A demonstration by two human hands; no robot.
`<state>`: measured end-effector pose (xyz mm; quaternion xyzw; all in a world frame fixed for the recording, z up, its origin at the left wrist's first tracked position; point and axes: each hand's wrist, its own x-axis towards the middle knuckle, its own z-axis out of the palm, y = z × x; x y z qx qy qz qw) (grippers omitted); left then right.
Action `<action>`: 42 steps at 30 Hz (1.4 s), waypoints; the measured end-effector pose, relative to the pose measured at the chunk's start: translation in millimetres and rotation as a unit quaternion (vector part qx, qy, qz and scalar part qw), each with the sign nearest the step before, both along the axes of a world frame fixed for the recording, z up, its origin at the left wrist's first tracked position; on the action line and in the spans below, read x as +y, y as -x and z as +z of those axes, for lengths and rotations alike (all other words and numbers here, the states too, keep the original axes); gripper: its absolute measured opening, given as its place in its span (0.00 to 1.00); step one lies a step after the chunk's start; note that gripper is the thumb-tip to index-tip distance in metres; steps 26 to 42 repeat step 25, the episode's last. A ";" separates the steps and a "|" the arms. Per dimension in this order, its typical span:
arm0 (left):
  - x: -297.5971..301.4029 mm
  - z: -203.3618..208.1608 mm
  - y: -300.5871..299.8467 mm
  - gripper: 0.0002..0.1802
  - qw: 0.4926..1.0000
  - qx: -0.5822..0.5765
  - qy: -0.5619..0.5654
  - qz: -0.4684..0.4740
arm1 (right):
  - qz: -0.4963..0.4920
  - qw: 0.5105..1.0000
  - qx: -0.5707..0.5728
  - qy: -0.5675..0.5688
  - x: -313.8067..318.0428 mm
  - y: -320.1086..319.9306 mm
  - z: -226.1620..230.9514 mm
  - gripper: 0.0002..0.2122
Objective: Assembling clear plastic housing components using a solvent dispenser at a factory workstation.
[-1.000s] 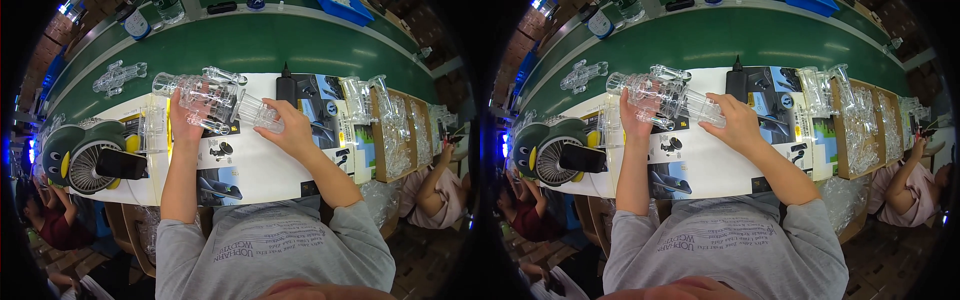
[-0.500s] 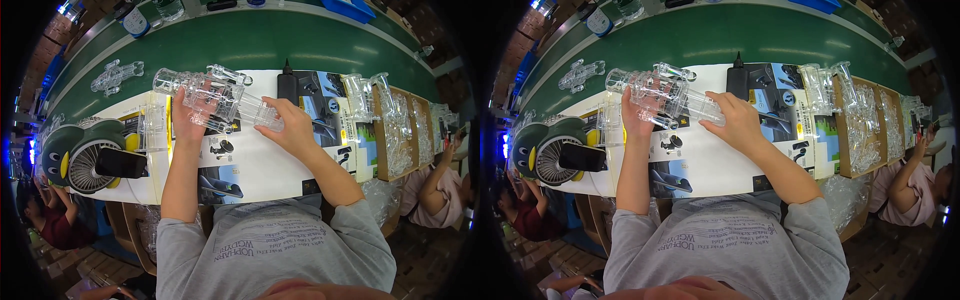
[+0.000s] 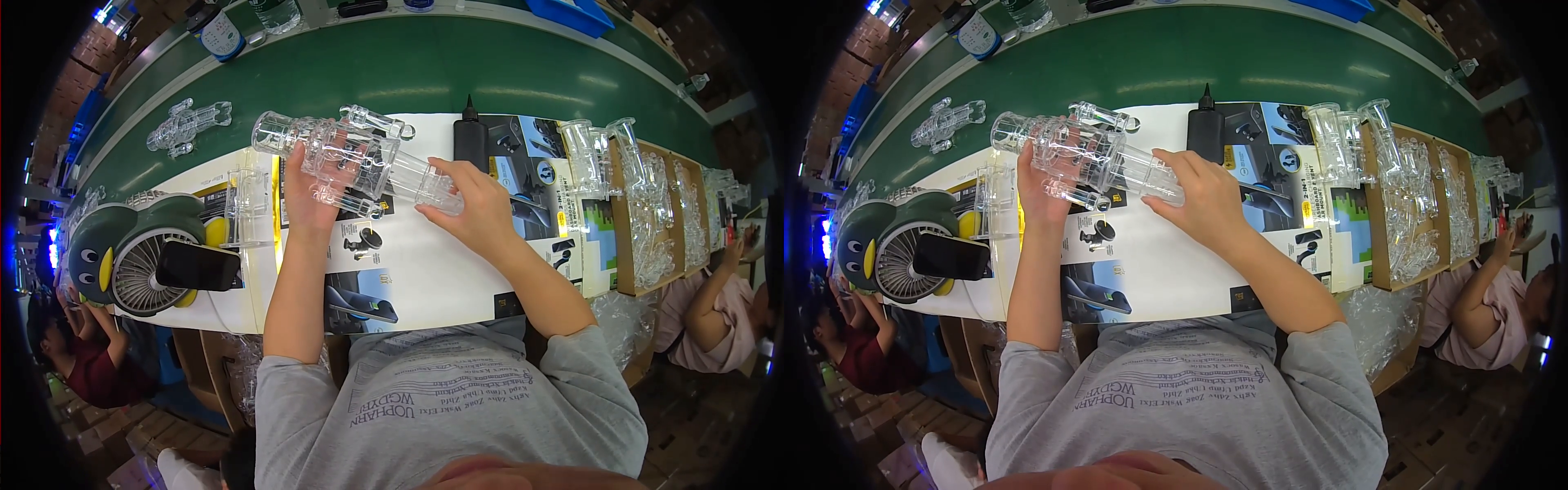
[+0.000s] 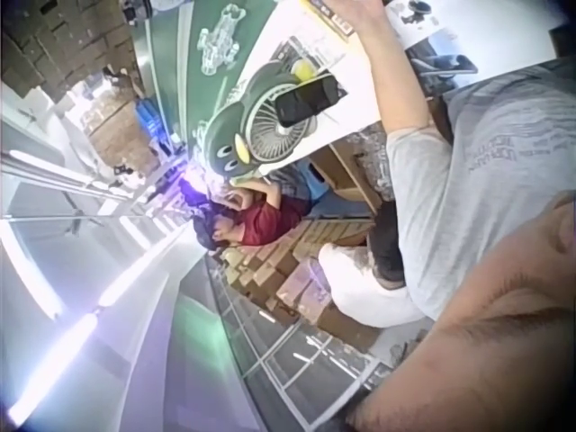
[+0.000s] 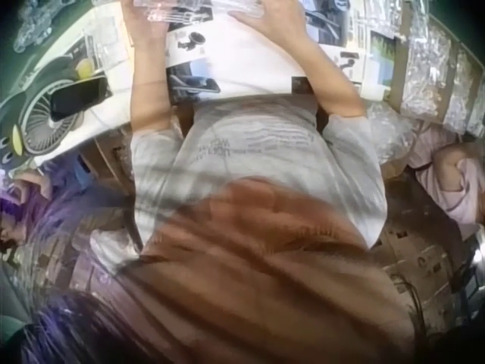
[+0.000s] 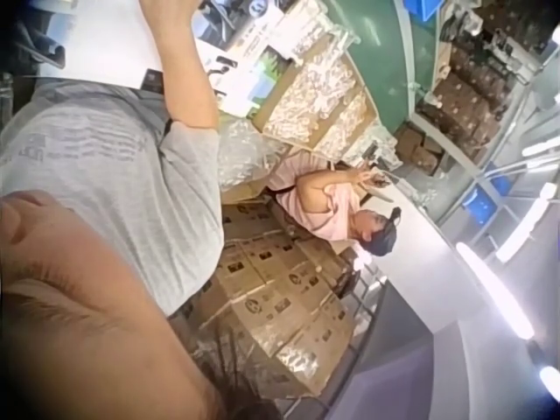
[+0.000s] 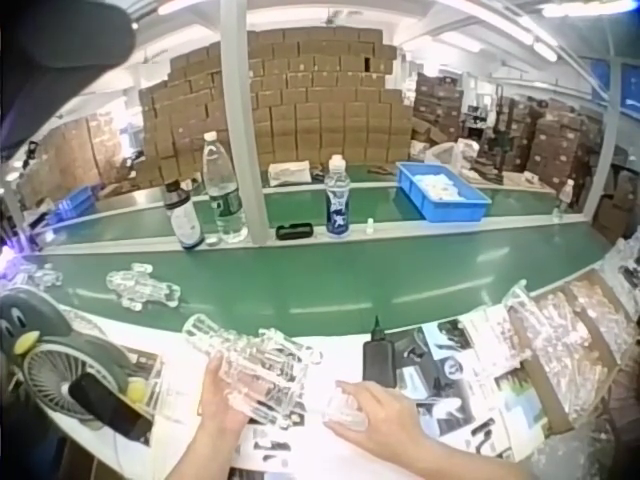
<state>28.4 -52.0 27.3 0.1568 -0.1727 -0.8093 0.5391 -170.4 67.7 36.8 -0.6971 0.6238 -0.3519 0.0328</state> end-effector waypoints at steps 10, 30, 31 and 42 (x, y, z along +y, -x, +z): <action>0.0 -4.4 1.8 0.19 1.000 -0.005 -0.003 -0.001 | 0.001 1.000 -0.009 0.004 -0.2 0.1 -2.2 0.26; 4.5 -4.6 1.4 0.20 0.999 -0.043 -0.029 -0.006 | 0.008 0.996 -0.080 -0.023 -1.4 -2.8 -10.1 0.26; 4.5 -4.6 1.4 0.20 0.999 -0.043 -0.029 -0.006 | 0.008 0.996 -0.080 -0.023 -1.4 -2.8 -10.1 0.26; 4.5 -4.6 1.4 0.20 0.999 -0.043 -0.029 -0.006 | 0.008 0.996 -0.080 -0.023 -1.4 -2.8 -10.1 0.26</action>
